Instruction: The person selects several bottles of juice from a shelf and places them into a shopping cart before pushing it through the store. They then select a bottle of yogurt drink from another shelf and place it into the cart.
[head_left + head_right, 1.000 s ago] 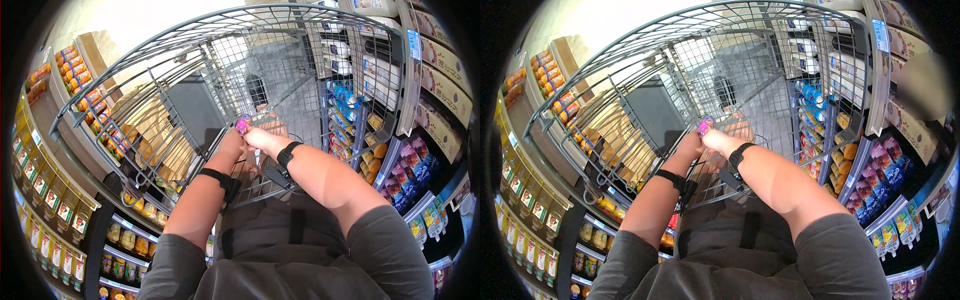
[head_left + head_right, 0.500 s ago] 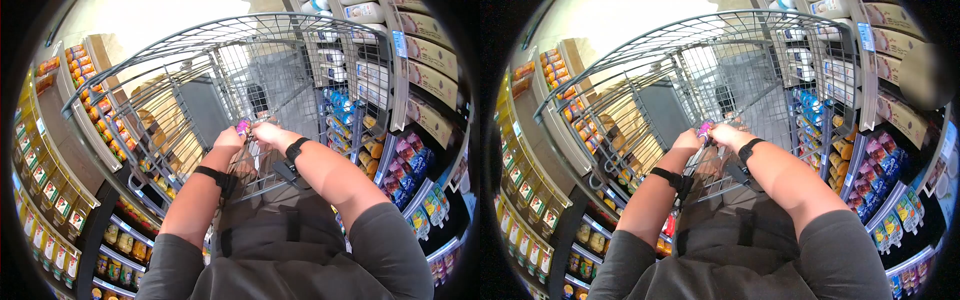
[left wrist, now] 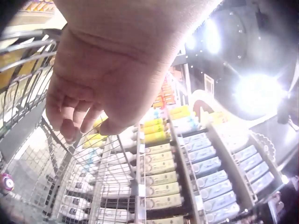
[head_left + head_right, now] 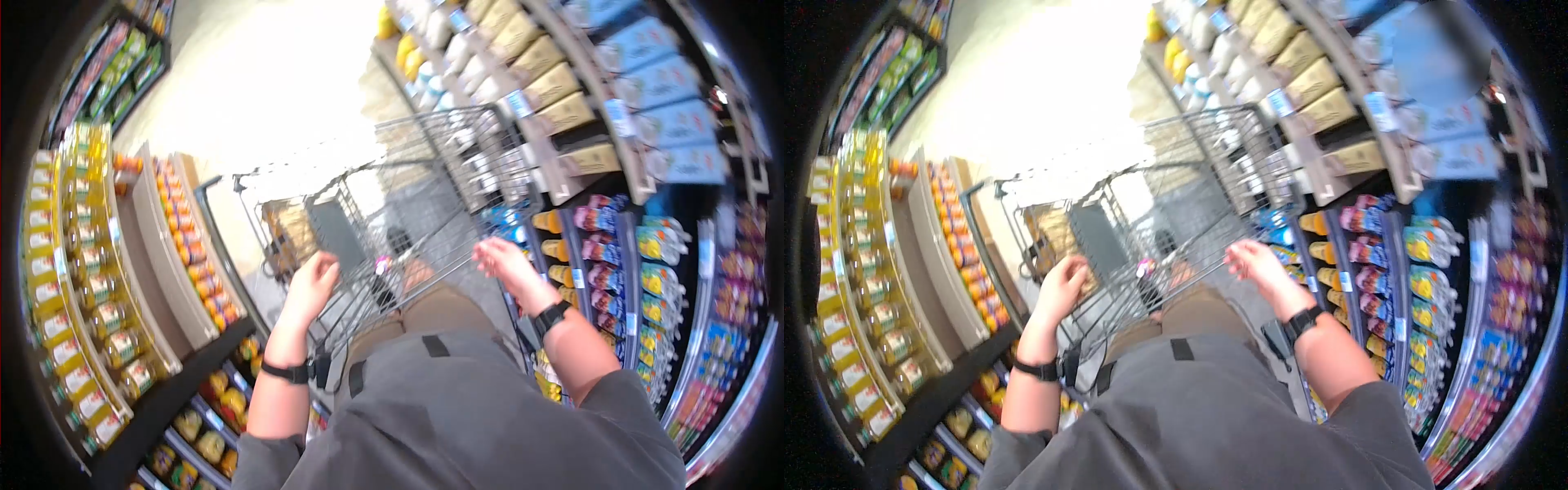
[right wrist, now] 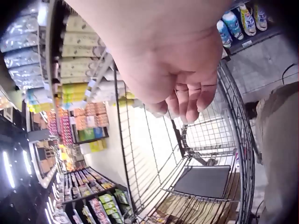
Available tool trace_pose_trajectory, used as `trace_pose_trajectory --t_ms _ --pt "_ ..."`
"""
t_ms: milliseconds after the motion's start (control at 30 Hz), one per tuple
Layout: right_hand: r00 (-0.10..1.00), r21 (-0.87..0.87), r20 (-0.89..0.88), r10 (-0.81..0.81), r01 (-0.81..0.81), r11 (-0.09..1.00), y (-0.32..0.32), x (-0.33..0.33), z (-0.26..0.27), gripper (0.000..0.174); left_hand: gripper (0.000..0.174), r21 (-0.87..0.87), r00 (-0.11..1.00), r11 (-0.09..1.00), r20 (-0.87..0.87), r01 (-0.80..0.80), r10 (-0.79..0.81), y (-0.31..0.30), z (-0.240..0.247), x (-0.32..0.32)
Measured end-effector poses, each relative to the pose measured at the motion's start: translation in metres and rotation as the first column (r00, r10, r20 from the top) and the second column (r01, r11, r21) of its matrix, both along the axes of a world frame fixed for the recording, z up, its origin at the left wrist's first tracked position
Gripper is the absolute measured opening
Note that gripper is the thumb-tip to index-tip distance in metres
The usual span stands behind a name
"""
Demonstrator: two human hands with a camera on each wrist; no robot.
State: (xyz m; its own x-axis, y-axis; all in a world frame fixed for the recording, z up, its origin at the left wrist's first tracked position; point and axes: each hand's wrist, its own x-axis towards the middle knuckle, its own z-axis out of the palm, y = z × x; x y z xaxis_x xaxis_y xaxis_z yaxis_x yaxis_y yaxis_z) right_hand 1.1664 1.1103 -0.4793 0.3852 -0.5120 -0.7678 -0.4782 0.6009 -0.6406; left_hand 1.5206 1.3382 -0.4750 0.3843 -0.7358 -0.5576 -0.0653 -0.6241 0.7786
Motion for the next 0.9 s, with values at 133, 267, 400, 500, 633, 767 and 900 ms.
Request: trace_pose_trajectory --t_ms 133,267,400,500,633,767,900 --pt "0.986 -0.074 -0.053 -0.158 0.154 0.985 0.046 -0.070 0.044 0.022 0.014 -0.045 0.991 0.997 -0.118 -0.063 0.057 0.026 0.024 0.000" --pt "0.939 -0.096 -0.030 -0.344 0.340 0.936 0.089 -0.119 0.072 0.020 0.016 -0.054 0.997 0.998 -0.072 0.016 -0.020 0.025 0.022 -0.010" --pt "0.877 -0.123 0.013 -0.479 0.477 0.870 0.118 -0.154 0.098 0.019 0.013 -0.069 0.990 0.988 -0.016 0.138 -0.140 -0.005 0.063 -0.044" --pt "0.835 -0.132 0.063 -0.547 0.550 0.825 0.132 -0.181 0.107 0.019 0.013 -0.155 0.963 0.956 -0.061 0.250 -0.262 -0.029 0.067 -0.063" --pt "0.805 -0.195 0.113 -0.582 0.593 0.782 0.150 -0.224 0.121 0.020 0.016 -0.175 0.920 0.903 0.067 0.393 -0.387 -0.069 0.091 -0.103" --pt "0.817 -0.331 0.122 -0.563 0.568 0.753 0.165 -0.279 0.136 0.021 0.022 -0.221 0.882 0.854 0.142 0.472 -0.450 -0.109 0.112 -0.162" --pt "0.798 -0.381 0.139 -0.587 0.590 0.712 0.184 -0.333 0.161 0.022 0.021 -0.265 0.806 0.762 0.241 0.591 -0.541 -0.144 0.143 -0.239"
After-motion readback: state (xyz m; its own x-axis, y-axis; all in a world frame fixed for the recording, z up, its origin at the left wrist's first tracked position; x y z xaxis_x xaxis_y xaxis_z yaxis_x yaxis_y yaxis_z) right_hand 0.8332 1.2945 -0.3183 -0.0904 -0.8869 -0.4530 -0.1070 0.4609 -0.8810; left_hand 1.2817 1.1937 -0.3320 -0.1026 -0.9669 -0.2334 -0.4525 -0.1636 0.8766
